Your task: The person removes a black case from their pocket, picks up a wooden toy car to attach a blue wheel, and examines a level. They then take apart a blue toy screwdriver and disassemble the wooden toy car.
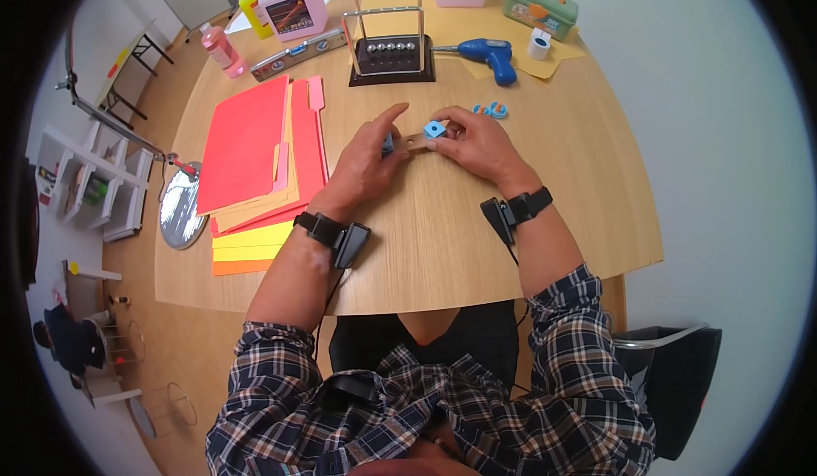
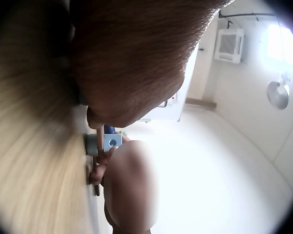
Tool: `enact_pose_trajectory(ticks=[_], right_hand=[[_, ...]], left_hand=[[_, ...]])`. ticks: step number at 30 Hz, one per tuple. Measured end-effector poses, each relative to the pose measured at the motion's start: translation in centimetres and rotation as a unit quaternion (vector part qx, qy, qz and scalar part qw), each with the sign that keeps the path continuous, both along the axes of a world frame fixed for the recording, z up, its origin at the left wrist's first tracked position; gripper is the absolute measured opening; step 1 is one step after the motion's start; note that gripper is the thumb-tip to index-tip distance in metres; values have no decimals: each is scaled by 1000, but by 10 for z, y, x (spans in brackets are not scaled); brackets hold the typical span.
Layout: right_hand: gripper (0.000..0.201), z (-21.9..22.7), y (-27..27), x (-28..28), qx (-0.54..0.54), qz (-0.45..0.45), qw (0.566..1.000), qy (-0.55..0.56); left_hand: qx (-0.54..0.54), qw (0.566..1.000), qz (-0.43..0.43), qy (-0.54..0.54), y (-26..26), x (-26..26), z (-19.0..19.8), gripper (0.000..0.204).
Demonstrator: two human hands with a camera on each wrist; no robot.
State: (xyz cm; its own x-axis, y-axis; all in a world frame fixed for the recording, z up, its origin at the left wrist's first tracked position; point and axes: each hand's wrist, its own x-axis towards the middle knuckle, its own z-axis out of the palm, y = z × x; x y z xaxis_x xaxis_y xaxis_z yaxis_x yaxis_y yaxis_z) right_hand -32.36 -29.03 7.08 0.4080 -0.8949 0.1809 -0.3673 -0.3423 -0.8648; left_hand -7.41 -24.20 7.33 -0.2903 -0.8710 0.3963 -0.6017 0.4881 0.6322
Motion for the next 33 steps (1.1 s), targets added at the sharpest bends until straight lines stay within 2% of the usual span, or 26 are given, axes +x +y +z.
enact_pose_trajectory(ticks=[5, 8, 14, 17, 24, 27, 29, 33], right_hand=[[36, -4, -3, 5, -9, -50, 996, 68], [29, -1, -2, 6, 0, -42, 996, 83], [37, -2, -4, -3, 56, 31, 998, -1], [42, -2, -4, -5, 73, 39, 997, -4], [31, 1, -3, -8, 60, 27, 998, 13], [24, -2, -4, -6, 52, 9, 998, 27], [32, -7, -5, -2, -8, -32, 999, 37], [39, -5, -1, 4, -20, -77, 994, 70]], left_hand=[[5, 1000, -2, 2, 1, -1, 0, 77], [5, 1000, -1, 1, 1, -1, 0, 76], [14, 1000, 13, 14, 1, 0, -2, 76], [25, 999, 22, 28, -1, 1, -6, 75], [16, 999, 16, 29, -4, 4, -11, 72], [20, 999, 11, 35, -4, 3, -10, 73], [21, 999, 12, 35, -4, 2, -9, 73], [8, 999, 13, 32, -4, 2, -10, 73]])
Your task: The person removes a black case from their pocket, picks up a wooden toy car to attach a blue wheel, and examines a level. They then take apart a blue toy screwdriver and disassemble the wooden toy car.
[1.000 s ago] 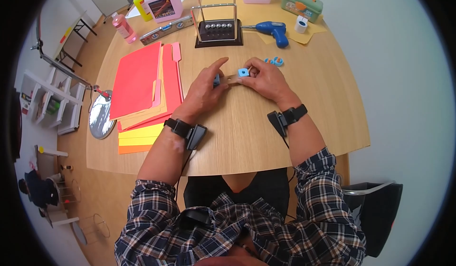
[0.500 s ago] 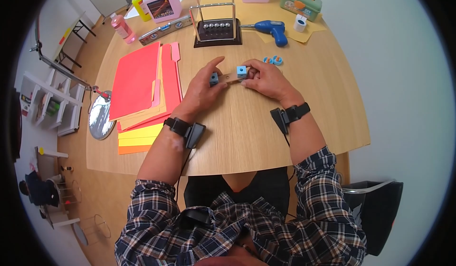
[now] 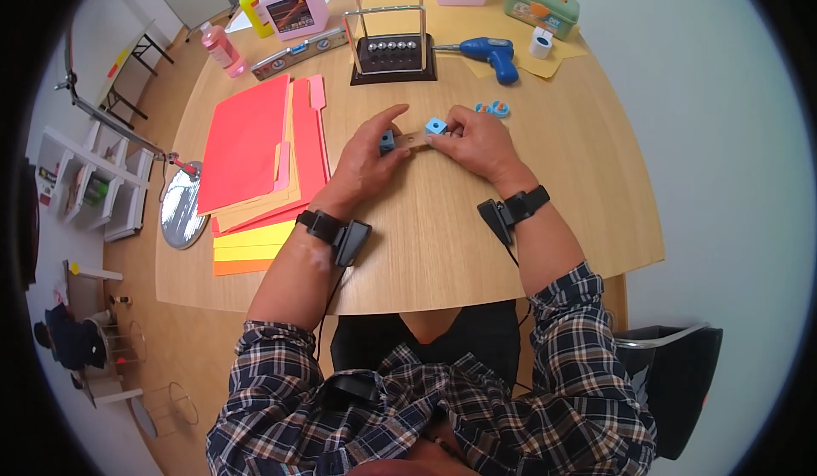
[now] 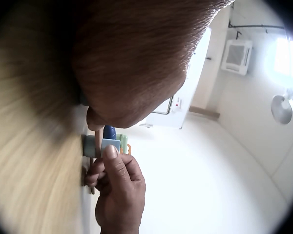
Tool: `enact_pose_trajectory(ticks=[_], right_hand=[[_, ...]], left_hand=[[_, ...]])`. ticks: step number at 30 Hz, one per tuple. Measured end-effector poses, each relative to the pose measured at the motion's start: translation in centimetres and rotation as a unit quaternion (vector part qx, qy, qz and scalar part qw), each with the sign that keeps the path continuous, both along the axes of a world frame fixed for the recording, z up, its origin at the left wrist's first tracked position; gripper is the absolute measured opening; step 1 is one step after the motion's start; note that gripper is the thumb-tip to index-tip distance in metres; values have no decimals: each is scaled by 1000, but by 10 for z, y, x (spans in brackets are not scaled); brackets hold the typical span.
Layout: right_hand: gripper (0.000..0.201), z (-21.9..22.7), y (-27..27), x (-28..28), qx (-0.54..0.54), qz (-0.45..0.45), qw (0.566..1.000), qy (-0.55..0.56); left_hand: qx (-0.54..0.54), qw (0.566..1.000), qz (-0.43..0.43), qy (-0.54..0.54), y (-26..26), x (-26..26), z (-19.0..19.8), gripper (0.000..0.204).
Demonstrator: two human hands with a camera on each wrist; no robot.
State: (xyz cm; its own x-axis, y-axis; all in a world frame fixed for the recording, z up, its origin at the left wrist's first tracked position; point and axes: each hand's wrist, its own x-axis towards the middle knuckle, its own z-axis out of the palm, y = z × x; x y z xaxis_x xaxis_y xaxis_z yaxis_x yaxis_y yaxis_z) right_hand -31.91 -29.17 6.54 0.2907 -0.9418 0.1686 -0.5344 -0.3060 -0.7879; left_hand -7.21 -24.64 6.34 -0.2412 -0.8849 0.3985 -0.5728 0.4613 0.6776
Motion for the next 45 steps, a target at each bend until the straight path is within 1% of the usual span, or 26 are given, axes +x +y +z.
enact_pose_trajectory(ticks=[2, 3, 5, 6, 8, 12, 14, 18, 20, 24, 27, 28, 29, 30, 32, 33, 35, 36, 38, 39, 41, 42, 44, 45], right_hand=[[40, 3, 1, 0, -4, -13, 999, 47], [40, 4, 0, -1, -3, -14, 999, 46], [36, 6, -2, -5, 14, 21, 999, 42], [36, 5, -1, -6, 14, 21, 999, 42], [33, 4, 1, -8, 59, 59, 994, -66], [38, 4, 1, -7, 70, 90, 989, -97], [37, 4, 1, -7, 51, 81, 994, -59], [36, 2, -1, -4, 58, 71, 994, -60], [35, 3, 0, -2, 46, 41, 998, -22], [35, 4, -2, -1, 56, 40, 998, 11], [35, 0, -4, -6, 69, 56, 996, -17], [33, -1, -4, -10, 75, 72, 993, -61], [33, 1, -3, -12, 81, 88, 987, -106], [33, 3, -2, -16, 80, 87, 987, -106], [29, 5, -2, -23, 72, 57, 984, -152], [29, 5, -4, -28, 71, 55, 984, -153], [26, 3, -12, -38, -26, -22, 989, -146], [26, 1, -17, -45, -28, -22, 989, -147], [23, 2, -21, -54, -20, -70, 986, -149], [23, 2, -20, -55, -21, -72, 986, -150], [23, 5, -16, -59, -30, -82, 995, -54], [23, 6, -13, -59, -31, -83, 995, -55], [27, 7, -10, -59, -19, -71, 997, 18], [27, 7, -10, -60, -20, -71, 997, 17]], left_hand=[[1, 1000, 3, -1, 0, 0, 0, 73], [2, 1000, 5, -1, 0, 0, 0, 74], [3, 1000, 4, -1, 0, 0, 1, 73], [3, 1000, 4, -1, 0, 1, 1, 73], [4, 1000, 5, 1, 0, 1, 1, 73], [17, 1000, 4, 6, 0, 1, 1, 73], [16, 1000, 4, 5, 0, 1, 2, 73], [17, 1000, 2, 6, 0, 1, 0, 73], [14, 1000, 4, 5, 0, 1, 0, 73], [15, 1000, 6, 3, 1, 1, 0, 73], [-4, 1000, 6, -2, -1, 1, -1, 73], [-4, 1000, 5, -2, -1, 1, -2, 73], [46, 999, 14, 21, 0, 1, 1, 73], [97, 994, 23, 44, 1, 0, 3, 74], [97, 994, 17, 50, 3, 4, 2, 75], [103, 993, 13, 57, 3, 4, 3, 77], [93, 994, 10, 49, 3, 6, 3, 79], [85, 995, 7, 42, 4, 6, 3, 82], [103, 993, 7, 54, 3, 7, 4, 84], [122, 990, 7, 66, 2, 7, 4, 85], [130, 988, 1, 78, 1, 8, 4, 86], [137, 986, -4, 91, 1, 9, 3, 88], [135, 987, -7, 87, 0, 10, 3, 88], [134, 987, -7, 84, 0, 10, 4, 89]])
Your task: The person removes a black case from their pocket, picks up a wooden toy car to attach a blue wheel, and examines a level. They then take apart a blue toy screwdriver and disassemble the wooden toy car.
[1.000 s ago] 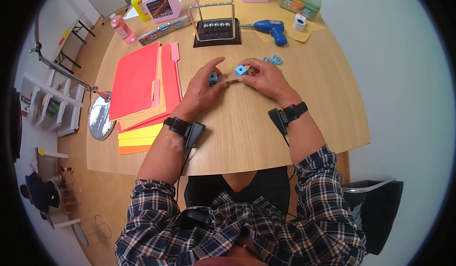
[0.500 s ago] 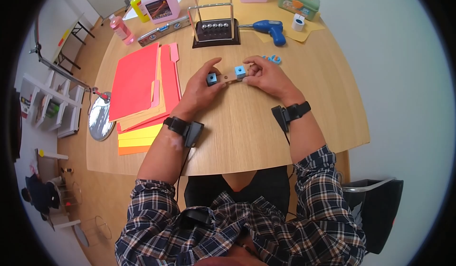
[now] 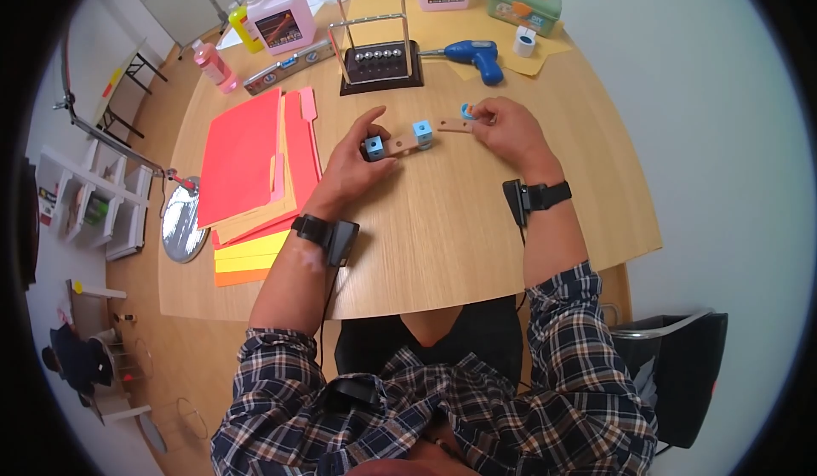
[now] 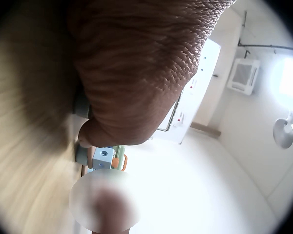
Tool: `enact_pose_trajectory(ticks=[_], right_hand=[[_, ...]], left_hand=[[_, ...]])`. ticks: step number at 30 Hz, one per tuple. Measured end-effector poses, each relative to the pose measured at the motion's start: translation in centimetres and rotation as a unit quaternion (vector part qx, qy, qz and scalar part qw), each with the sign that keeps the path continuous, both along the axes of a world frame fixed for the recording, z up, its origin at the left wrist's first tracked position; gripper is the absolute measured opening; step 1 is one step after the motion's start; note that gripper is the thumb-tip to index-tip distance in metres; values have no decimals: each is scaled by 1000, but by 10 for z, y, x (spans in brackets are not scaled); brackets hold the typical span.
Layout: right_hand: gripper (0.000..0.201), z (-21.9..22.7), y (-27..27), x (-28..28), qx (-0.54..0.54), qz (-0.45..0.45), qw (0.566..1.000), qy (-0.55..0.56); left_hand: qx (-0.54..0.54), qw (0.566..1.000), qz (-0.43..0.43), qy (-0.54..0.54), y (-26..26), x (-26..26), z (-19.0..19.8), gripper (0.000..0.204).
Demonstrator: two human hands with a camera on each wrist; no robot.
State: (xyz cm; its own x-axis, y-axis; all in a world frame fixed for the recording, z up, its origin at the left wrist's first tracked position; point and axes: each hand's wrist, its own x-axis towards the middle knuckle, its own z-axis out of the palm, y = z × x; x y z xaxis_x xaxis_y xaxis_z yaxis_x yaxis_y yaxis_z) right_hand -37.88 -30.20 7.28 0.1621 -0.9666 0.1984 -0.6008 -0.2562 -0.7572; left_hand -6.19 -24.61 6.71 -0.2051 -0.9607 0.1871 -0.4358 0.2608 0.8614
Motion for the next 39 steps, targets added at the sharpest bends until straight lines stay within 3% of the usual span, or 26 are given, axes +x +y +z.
enact_pose_trajectory(ticks=[5, 17, 20, 22, 27, 31, 33, 35, 37, 39], right_hand=[[35, 6, 4, -6, -1, -28, 992, 123], [24, -5, -8, -16, 17, 0, 993, 117], [22, -6, -8, -15, 0, 10, 994, 109], [22, -2, -7, -14, -1, 7, 994, 112], [24, 6, -6, -6, -36, -2, 996, 84], [22, 13, -4, 7, -90, 21, 996, -20], [20, 13, -6, 15, -97, 48, 992, -61], [20, 11, -8, 23, -71, 98, 980, -159], [20, 15, -6, 30, -53, 123, 974, -181], [20, 17, -4, 35, -37, 147, 967, -204]], left_hand=[[35, 999, -6, 9, 1, -2, 4, 93], [53, 997, -48, 6, 2, -9, 9, 100], [70, 995, -48, 45, 1, -8, 8, 96], [66, 985, -49, 150, 0, -7, 4, 80], [62, 982, 19, 179, -8, -1, 0, 58], [11, 968, 104, 229, -13, 6, -2, 44], [-128, 969, 159, 138, -19, 11, -5, 35], [-157, 966, 158, 128, -17, 15, 1, 34], [-273, 954, 127, -13, -4, 7, 24, 38], [-279, 953, 114, -25, 1, 1, 27, 42]])
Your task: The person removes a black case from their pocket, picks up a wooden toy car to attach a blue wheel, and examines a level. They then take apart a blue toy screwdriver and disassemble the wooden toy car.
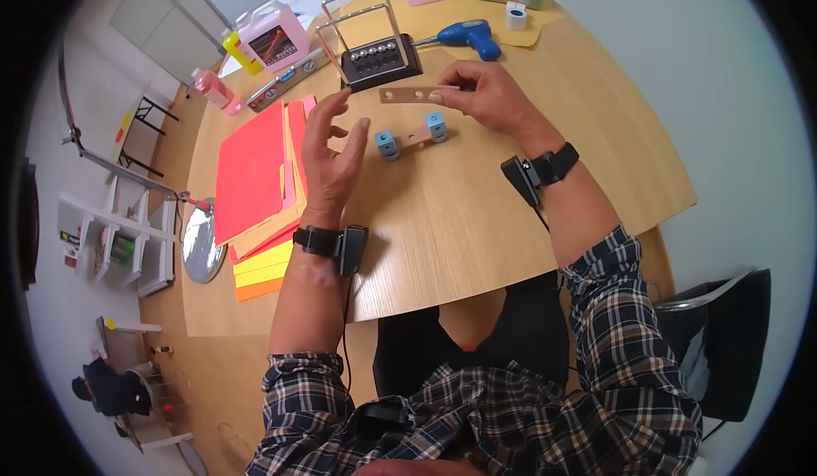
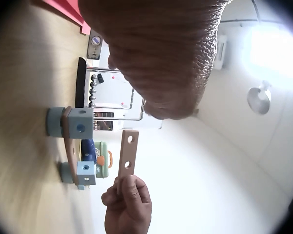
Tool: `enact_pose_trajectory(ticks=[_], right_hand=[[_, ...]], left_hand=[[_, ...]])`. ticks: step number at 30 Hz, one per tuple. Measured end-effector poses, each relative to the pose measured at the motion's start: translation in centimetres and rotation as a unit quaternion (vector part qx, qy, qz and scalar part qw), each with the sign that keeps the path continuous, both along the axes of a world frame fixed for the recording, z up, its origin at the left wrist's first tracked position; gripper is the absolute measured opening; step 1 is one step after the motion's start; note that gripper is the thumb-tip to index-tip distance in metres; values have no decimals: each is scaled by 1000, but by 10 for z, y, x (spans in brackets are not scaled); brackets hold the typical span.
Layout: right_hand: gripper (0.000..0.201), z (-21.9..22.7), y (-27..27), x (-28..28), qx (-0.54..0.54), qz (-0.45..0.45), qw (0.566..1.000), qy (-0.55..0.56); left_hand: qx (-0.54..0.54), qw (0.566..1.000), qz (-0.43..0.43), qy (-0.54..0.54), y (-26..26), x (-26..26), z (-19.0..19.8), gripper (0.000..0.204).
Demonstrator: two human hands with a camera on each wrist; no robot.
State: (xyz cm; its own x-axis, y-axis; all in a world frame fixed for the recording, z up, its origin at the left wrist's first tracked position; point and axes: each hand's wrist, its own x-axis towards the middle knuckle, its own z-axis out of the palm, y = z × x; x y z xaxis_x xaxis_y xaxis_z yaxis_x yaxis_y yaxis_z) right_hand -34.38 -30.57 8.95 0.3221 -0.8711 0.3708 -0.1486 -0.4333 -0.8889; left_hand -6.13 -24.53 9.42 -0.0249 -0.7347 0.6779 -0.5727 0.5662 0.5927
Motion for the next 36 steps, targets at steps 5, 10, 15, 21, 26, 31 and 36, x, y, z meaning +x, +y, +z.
enact_pose_trajectory(ticks=[5, 10, 15, 21, 26, 31, 36], right_hand=[[22, 1, 1, 6, 58, 38, 996, -49], [22, 1, 4, 12, 66, 36, 995, -60], [21, 0, 2, 13, 52, 36, 996, -66], [20, 0, 2, 11, 32, 1, 998, -55], [21, -3, 3, 13, 55, -10, 997, -56], [21, -9, 9, 27, 78, 17, 995, -56], [22, -13, 15, 37, 136, 29, 990, -6]], left_hand=[[22, 999, -42, -15, -1, -1, -6, 53], [127, 988, -77, 42, -4, -1, -13, 66], [258, 961, -79, 62, 3, -8, -15, 76], [190, 973, -57, -115, -1, -9, -30, 60], [239, 968, -29, -71, 1, -16, -21, 34], [304, 952, 40, 21, -5, -13, -19, 37], [270, 945, -44, 177, -7, -14, -24, 56]])
